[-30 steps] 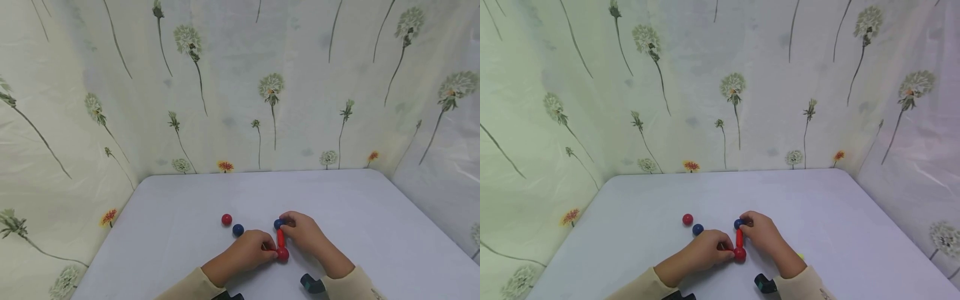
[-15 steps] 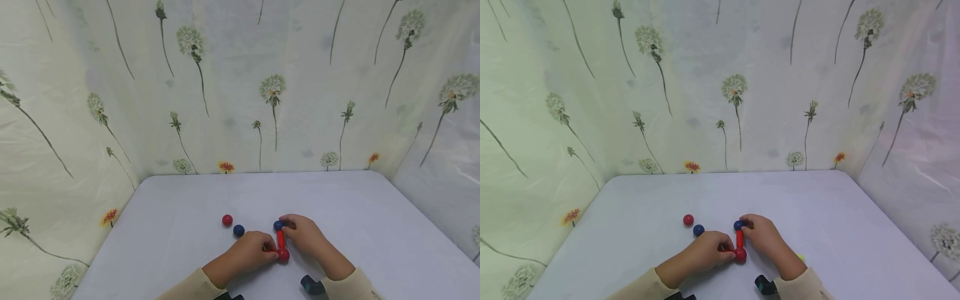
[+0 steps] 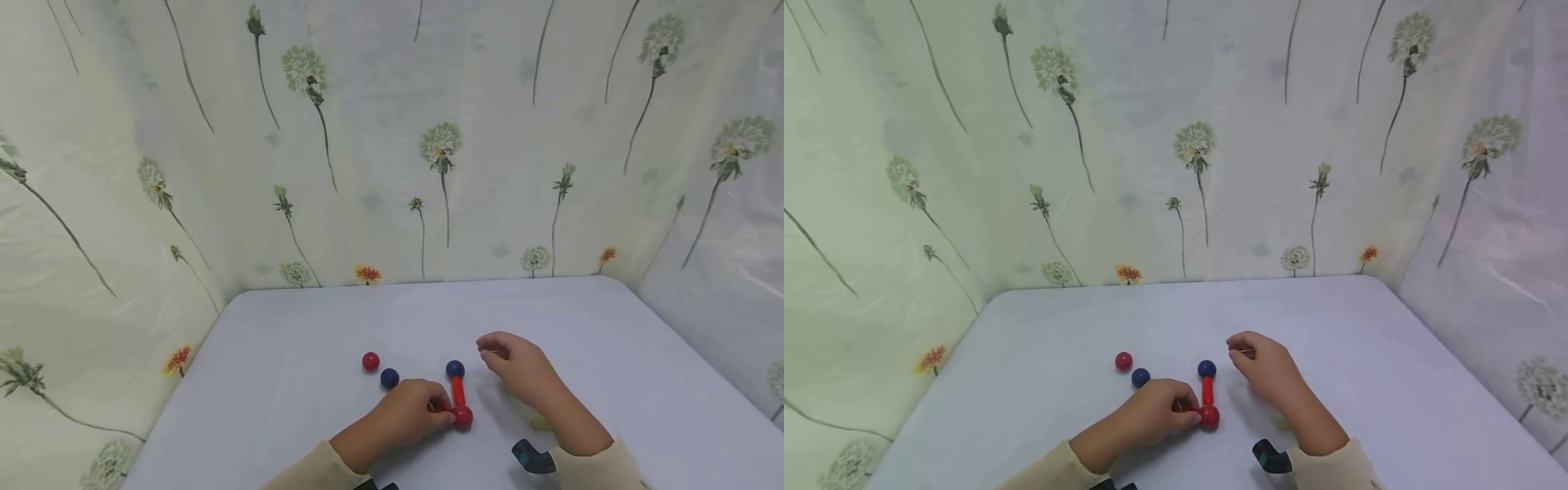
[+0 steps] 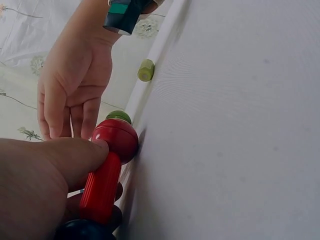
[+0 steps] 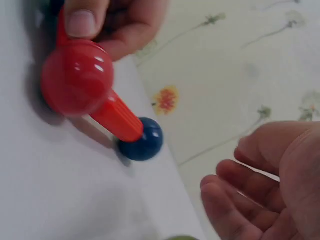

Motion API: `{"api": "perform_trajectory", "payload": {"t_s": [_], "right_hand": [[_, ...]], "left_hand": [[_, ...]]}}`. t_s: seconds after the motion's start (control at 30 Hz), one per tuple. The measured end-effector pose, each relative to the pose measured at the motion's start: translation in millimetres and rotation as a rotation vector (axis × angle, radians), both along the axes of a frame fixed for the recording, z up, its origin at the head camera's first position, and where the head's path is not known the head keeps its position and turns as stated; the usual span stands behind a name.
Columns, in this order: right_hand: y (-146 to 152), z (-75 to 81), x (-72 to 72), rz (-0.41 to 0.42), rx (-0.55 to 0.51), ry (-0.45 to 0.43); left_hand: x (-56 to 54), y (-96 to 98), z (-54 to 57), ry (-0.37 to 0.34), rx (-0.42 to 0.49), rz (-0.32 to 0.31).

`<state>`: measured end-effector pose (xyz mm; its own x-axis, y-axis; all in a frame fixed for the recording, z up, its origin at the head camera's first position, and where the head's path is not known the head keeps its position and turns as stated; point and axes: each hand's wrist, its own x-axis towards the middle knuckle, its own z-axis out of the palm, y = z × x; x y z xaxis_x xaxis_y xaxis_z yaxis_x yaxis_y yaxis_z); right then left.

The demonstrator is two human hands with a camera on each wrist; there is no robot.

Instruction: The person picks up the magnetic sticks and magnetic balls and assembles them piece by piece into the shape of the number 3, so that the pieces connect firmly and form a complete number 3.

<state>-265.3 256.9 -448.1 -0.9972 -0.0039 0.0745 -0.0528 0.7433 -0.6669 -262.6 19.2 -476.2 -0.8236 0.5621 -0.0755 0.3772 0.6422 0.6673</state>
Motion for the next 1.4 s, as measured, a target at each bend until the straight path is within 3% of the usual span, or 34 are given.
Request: {"api": "perform_trajectory", "payload": {"t_s": [0.4, 0.9, 1.4], "right_hand": [[42, 7.9, 22.5, 0.095, 0.059, -0.034], [83, -9.0, 50.1, 0.146, 0.127, -0.198], [97, -18.6, 54.1, 0.231, 0.112, -0.263]], "left_hand": [[-1.2, -2.2, 0.0, 0.004, -0.012, -0.016], [2.5, -1.3, -1.8, 0.023, -0.010, 0.000], [1.5, -2.2, -2.9, 0.014, -0.020, 0.007]]}}
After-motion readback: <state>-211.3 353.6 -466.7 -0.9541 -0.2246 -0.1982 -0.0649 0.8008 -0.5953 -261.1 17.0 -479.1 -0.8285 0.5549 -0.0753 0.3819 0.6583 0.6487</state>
